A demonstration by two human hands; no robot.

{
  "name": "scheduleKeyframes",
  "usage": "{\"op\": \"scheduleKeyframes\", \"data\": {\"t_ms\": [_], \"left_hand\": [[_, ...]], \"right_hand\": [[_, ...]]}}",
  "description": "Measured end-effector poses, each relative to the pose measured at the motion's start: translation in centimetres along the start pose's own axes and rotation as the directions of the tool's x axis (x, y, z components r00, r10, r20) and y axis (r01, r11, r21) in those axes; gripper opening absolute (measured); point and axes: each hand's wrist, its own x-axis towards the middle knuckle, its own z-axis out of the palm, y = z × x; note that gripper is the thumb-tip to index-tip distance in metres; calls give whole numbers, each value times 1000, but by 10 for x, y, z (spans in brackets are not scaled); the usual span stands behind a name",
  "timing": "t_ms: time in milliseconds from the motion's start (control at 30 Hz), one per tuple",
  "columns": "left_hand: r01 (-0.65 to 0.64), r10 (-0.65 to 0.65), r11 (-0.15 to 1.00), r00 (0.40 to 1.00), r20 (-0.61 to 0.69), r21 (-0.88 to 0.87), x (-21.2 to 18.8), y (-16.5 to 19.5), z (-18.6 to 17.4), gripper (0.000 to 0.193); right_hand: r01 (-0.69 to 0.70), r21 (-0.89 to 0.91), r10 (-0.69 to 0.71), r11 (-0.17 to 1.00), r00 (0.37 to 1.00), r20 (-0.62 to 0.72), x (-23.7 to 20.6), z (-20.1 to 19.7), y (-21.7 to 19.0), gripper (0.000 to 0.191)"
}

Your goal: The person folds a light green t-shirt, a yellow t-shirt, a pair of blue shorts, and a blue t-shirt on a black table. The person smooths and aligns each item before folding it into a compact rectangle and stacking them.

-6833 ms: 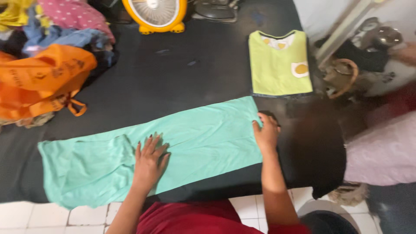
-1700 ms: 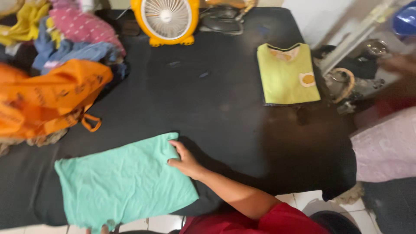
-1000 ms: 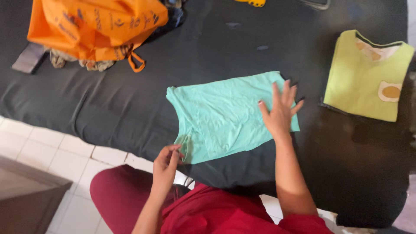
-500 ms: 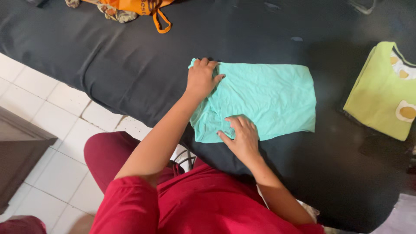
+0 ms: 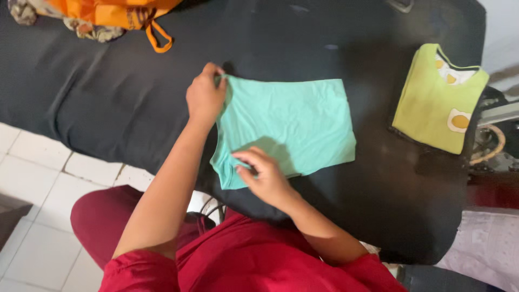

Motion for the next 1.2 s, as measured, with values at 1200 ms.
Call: {"op": "scheduleKeyframes", "data": {"t_ms": [1200], "left_hand": [[-199,135,838,978,160,508,-113,28,33,72]], "right_hand": [[-135,-884,91,448,990,-105,66,-122,154,75]]}}
